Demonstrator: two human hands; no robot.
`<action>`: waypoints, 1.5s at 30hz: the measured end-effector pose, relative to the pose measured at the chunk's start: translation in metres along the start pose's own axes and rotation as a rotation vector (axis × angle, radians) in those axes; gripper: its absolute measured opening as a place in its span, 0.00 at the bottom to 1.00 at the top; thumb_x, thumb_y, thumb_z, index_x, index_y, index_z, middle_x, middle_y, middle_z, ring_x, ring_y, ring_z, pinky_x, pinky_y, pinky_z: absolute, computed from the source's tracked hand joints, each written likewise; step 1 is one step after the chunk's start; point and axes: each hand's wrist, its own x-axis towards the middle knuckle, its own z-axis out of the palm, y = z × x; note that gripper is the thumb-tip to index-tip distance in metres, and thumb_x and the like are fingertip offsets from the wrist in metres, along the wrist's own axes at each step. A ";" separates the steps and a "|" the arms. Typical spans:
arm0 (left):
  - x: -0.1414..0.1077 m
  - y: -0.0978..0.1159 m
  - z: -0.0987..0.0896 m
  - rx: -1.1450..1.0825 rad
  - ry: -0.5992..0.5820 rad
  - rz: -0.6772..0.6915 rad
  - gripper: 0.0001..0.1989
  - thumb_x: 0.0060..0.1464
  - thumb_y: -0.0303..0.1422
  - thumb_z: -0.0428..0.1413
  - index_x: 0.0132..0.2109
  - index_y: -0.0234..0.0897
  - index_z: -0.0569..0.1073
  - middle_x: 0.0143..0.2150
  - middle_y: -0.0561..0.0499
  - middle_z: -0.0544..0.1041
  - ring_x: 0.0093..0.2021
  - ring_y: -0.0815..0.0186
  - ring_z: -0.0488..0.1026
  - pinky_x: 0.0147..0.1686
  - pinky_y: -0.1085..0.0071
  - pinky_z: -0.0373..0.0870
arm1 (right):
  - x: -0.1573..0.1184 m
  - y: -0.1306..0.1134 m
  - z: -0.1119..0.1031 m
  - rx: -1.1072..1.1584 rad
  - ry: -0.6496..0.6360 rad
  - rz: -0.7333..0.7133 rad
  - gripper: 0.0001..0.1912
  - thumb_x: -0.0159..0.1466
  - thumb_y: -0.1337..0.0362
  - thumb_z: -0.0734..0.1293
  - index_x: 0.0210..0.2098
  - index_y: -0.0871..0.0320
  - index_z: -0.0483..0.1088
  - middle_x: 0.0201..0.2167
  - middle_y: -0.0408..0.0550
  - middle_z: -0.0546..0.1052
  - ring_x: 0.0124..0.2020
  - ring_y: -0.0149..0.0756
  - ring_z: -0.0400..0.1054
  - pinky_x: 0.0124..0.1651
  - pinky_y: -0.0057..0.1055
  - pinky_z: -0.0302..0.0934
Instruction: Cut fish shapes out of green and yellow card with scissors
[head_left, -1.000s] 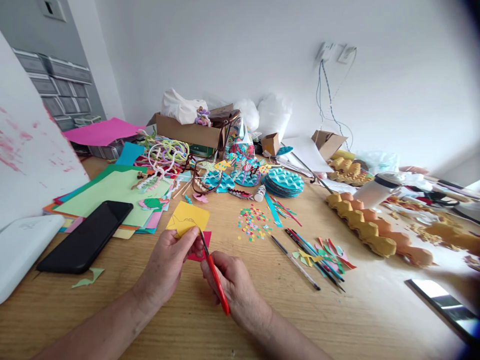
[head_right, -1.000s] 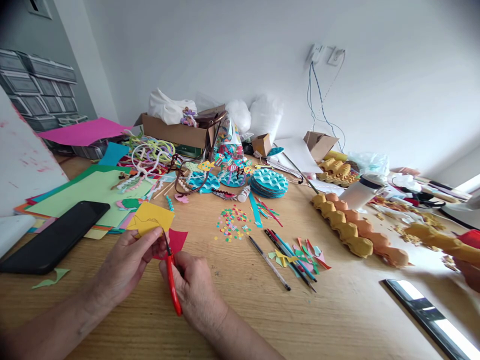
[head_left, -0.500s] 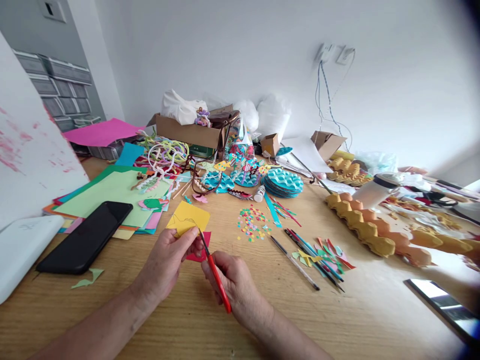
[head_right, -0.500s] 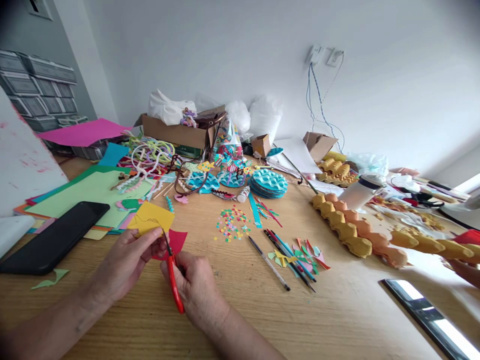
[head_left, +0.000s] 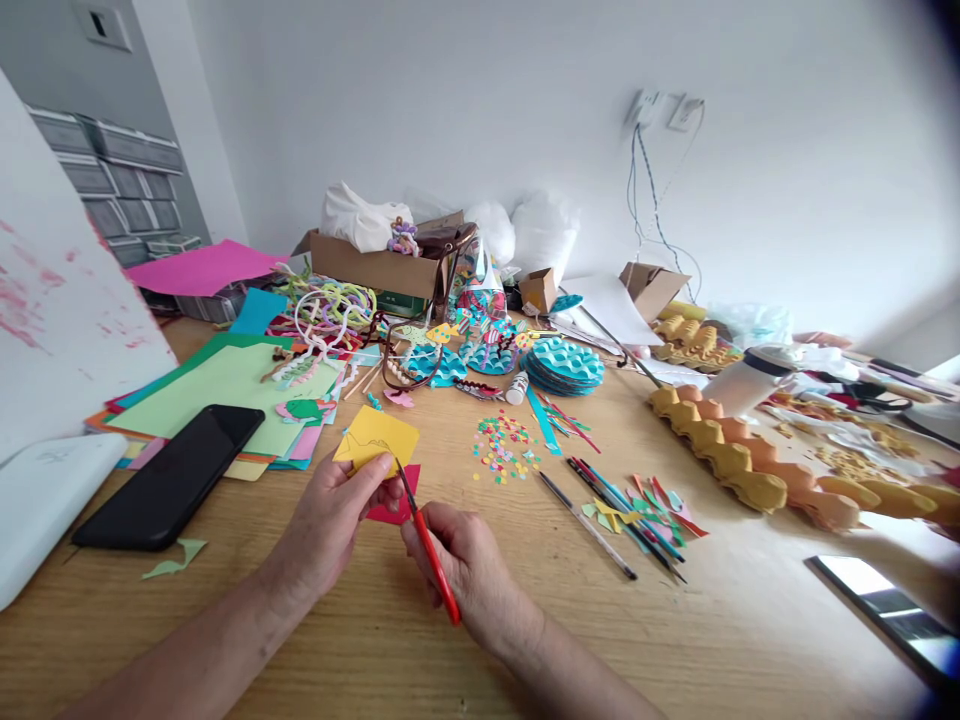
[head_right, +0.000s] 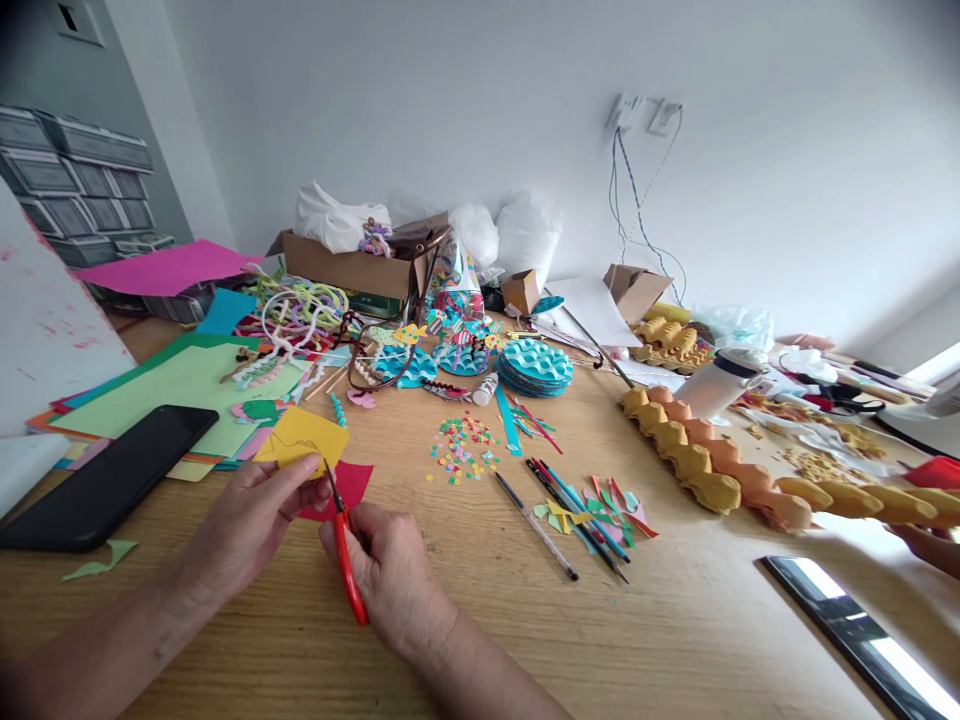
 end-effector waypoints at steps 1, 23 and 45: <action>0.000 0.000 0.000 0.001 -0.003 -0.005 0.04 0.37 0.32 0.61 0.22 0.37 0.75 0.18 0.55 0.74 0.20 0.69 0.69 0.22 0.75 0.68 | 0.000 0.000 0.000 -0.004 -0.001 0.000 0.19 0.62 0.54 0.60 0.20 0.58 0.56 0.16 0.38 0.55 0.19 0.25 0.50 0.22 0.24 0.43; -0.001 0.003 0.000 0.052 -0.067 -0.018 0.05 0.38 0.32 0.59 0.21 0.36 0.74 0.18 0.54 0.74 0.20 0.69 0.68 0.23 0.73 0.68 | -0.001 0.004 -0.003 -0.039 -0.027 0.007 0.18 0.63 0.54 0.60 0.22 0.58 0.57 0.16 0.37 0.58 0.19 0.24 0.52 0.22 0.22 0.45; 0.002 0.005 -0.004 0.071 -0.072 0.037 0.06 0.40 0.34 0.60 0.24 0.37 0.73 0.21 0.56 0.74 0.21 0.71 0.68 0.24 0.74 0.68 | 0.000 0.001 -0.007 -0.059 -0.026 0.002 0.21 0.62 0.52 0.60 0.20 0.58 0.56 0.15 0.37 0.57 0.18 0.25 0.50 0.21 0.23 0.44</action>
